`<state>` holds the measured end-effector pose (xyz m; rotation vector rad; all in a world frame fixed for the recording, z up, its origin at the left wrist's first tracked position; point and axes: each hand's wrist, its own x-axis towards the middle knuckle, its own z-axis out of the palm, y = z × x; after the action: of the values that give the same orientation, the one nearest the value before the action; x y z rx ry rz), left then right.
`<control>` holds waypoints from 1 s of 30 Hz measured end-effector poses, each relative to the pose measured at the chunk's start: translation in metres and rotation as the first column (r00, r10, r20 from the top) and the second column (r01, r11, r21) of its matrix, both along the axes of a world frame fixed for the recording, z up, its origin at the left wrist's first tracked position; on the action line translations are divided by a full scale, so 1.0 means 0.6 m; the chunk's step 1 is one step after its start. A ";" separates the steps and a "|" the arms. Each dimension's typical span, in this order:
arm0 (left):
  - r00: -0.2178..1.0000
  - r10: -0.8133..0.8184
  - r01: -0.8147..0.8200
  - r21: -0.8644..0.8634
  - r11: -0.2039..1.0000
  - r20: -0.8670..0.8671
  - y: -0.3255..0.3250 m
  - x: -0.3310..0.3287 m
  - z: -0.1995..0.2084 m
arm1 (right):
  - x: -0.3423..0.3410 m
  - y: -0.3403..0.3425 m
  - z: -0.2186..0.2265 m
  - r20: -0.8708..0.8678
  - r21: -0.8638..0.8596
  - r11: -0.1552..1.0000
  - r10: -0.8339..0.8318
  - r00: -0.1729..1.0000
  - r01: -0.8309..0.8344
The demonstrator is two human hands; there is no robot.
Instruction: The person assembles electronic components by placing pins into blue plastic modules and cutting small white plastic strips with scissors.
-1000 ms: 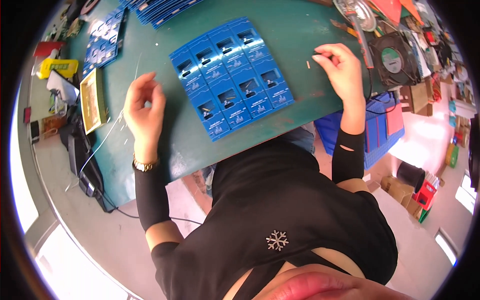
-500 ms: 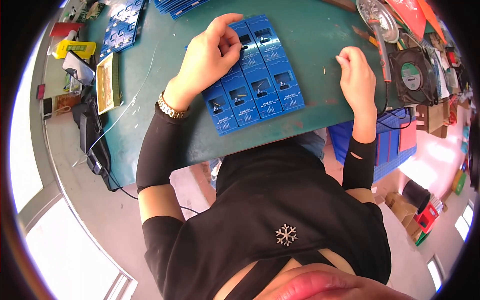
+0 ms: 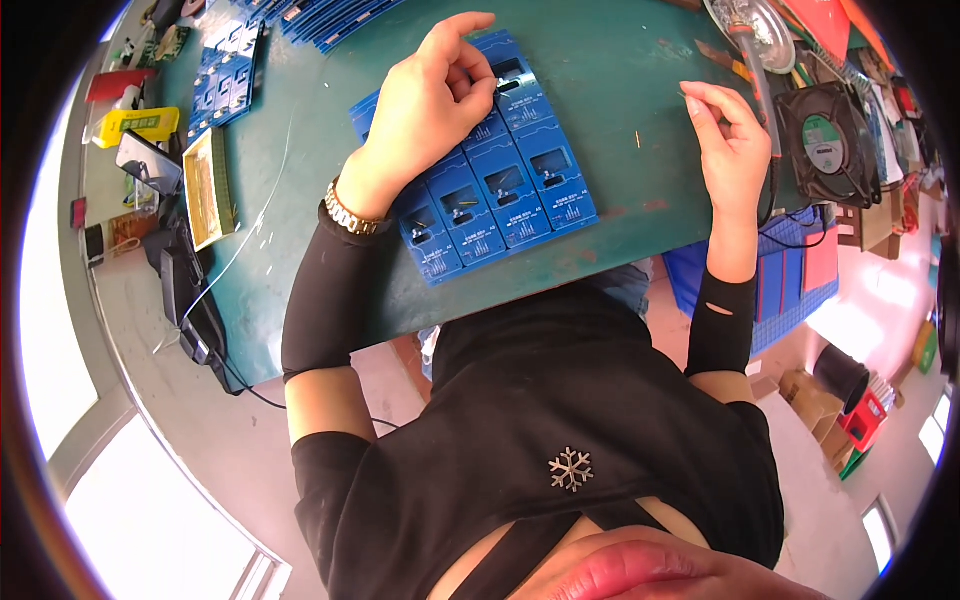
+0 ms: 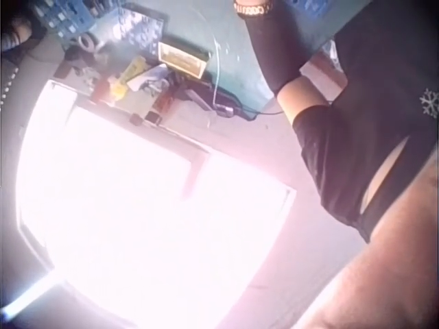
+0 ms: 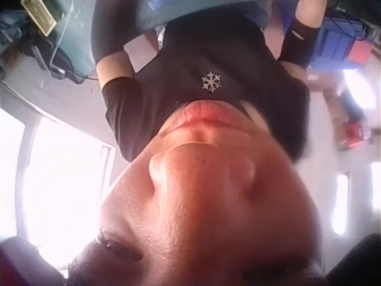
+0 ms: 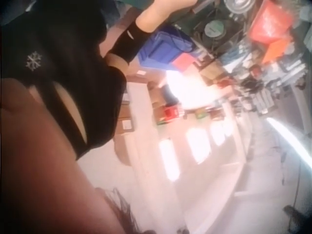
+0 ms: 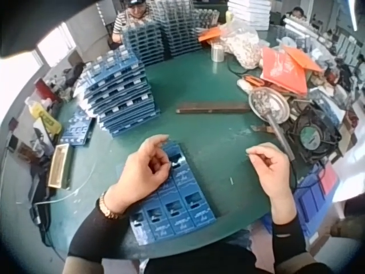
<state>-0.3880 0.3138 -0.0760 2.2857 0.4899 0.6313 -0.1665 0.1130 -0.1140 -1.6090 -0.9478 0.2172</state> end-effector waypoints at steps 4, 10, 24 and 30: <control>0.999 0.032 -0.031 -0.031 0.999 0.010 -0.005 0.010 0.006 | -0.003 -0.003 0.004 -0.139 -0.018 0.999 -0.046 0.989 0.044; 0.997 0.074 -0.077 -0.114 0.990 -0.034 -0.009 0.014 0.018 | 0.006 -0.008 -0.005 -0.038 0.115 0.989 0.099 0.994 -0.094; 0.989 -0.133 0.087 0.491 0.867 0.059 0.007 0.006 -0.016 | -0.113 0.002 0.057 0.053 0.127 0.946 0.295 0.954 -0.299; 0.997 -0.076 0.066 0.286 0.956 0.024 0.006 0.000 -0.018 | -0.154 0.020 0.032 -0.033 0.036 0.935 0.354 0.935 -0.353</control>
<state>-0.3882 0.3177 -0.0866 2.5456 0.3135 0.7442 -0.2588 0.1248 -0.0946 -1.3924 -1.2014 0.4793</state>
